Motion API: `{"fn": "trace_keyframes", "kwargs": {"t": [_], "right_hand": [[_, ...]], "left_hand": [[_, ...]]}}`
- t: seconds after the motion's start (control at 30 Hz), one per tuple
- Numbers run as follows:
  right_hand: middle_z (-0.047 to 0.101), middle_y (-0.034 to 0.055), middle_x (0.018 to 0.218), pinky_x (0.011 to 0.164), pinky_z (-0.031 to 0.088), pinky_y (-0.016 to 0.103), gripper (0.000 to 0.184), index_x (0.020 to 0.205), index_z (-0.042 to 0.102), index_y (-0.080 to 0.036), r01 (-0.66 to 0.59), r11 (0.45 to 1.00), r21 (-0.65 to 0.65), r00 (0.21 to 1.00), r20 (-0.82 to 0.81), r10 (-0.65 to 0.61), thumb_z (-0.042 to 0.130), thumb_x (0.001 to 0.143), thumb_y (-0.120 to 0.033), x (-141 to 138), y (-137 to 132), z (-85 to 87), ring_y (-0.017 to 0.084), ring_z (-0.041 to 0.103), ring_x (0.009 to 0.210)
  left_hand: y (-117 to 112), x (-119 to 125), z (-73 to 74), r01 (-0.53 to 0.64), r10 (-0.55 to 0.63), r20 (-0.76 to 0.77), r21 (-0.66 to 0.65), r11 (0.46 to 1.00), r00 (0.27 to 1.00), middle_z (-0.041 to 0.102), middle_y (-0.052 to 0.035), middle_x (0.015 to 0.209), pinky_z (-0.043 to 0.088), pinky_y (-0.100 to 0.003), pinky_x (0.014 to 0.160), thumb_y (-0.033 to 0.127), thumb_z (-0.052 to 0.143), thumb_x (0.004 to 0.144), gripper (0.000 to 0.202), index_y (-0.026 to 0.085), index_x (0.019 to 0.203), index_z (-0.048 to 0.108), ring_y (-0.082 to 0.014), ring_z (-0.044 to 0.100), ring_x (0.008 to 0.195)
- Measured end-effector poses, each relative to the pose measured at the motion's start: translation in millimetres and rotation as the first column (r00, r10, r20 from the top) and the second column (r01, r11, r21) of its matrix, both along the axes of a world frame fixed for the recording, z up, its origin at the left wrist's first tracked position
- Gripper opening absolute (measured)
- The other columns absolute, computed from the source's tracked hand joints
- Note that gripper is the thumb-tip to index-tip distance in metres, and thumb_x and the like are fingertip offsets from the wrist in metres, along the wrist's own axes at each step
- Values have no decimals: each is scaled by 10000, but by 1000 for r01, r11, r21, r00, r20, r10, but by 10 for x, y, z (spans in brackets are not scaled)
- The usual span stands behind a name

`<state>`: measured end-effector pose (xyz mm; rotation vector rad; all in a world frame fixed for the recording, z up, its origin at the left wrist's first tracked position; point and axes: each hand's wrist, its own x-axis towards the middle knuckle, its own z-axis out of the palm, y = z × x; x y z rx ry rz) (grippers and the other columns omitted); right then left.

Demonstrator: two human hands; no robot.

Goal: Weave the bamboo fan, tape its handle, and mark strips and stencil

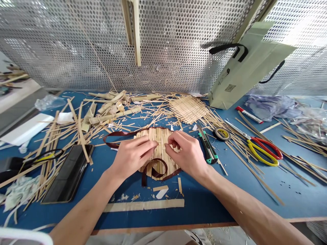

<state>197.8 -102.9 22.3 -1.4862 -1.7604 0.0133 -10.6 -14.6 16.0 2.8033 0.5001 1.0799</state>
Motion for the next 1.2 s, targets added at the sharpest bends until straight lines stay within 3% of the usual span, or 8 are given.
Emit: {"fn": "trace_keyframes", "kwargs": {"t": [0.2, 0.33, 0.53, 0.67, 0.8, 1.0, 1.1, 1.2], "right_hand": [[654, 4, 779, 678, 466, 303, 104, 915, 640, -225, -95, 995, 9, 995, 23, 95, 643, 998, -162, 18, 10, -11, 168, 581, 716], [687, 18, 794, 687, 476, 303, 169, 918, 682, -216, -186, 982, -26, 982, 19, 186, 602, 1039, -130, 22, 23, -5, 174, 605, 741], [643, -11, 767, 646, 443, 287, 204, 817, 659, -215, -286, 927, -242, 958, -49, 283, 574, 950, -87, 339, 142, 199, 151, 558, 682], [692, 9, 811, 688, 481, 303, 206, 789, 675, -219, -194, 924, -328, 977, -146, 153, 624, 970, -303, 881, 301, 325, 175, 615, 747], [705, 28, 767, 676, 492, 321, 306, 763, 676, -227, 78, 925, -373, 993, -53, -105, 596, 921, -476, 1277, 445, 292, 197, 631, 709], [767, 59, 797, 756, 501, 339, 324, 780, 744, -217, 241, 881, -407, 969, 142, -200, 571, 927, -447, 1146, 615, 106, 237, 697, 770], [809, 91, 952, 904, 506, 356, 337, 859, 794, -209, 328, 839, -434, 938, 259, -232, 610, 966, -471, 1094, 778, 99, 266, 726, 941], [723, 183, 1384, 1116, 424, 431, 392, 1254, 770, -177, 502, 763, -406, 857, 353, -376, 584, 1027, -438, 1212, 996, 114, 338, 628, 1316]], "left_hand": [[20, -9, -39, -30, 29, -13, -37, 999, 999, 706, 16, 830, 481, -229, 632, 207, 551, 1114, 197, 213, 1024, 726, -117, 687, 703], [33, 5, -82, -32, 29, -53, -60, 998, 998, 734, 2, 844, 482, -240, 643, 243, 532, 1128, 234, 206, 997, 722, -135, 720, 736], [39, 9, -88, -111, 91, -160, -123, 986, 983, 796, 9, 926, 473, -262, 630, 215, 567, 1107, 170, 226, 1001, 699, -153, 765, 786], [65, -12, -56, -229, 212, -137, -118, 966, 967, 805, -13, 909, 473, -283, 595, 174, 565, 1091, 164, 226, 968, 660, -190, 772, 759], [84, -18, -49, -293, 277, -141, -111, 950, 951, 779, -20, 833, 430, -299, 514, 117, 564, 1062, 206, 232, 904, 628, -208, 755, 677], [34, 27, -63, -201, 173, -227, -110, 973, 958, 765, -40, 902, 539, -317, 537, 58, 623, 989, 213, 242, 893, 671, -234, 785, 820], [14, 40, -77, -149, 114, -256, -122, 981, 960, 770, -77, 987, 649, -368, 678, 84, 708, 933, 156, 239, 911, 711, -283, 794, 944], [21, 35, -129, -99, 60, -268, -133, 986, 962, 786, -139, 1225, 677, -505, 956, 165, 790, 901, 145, 235, 1024, 764, -363, 768, 1169]]}}
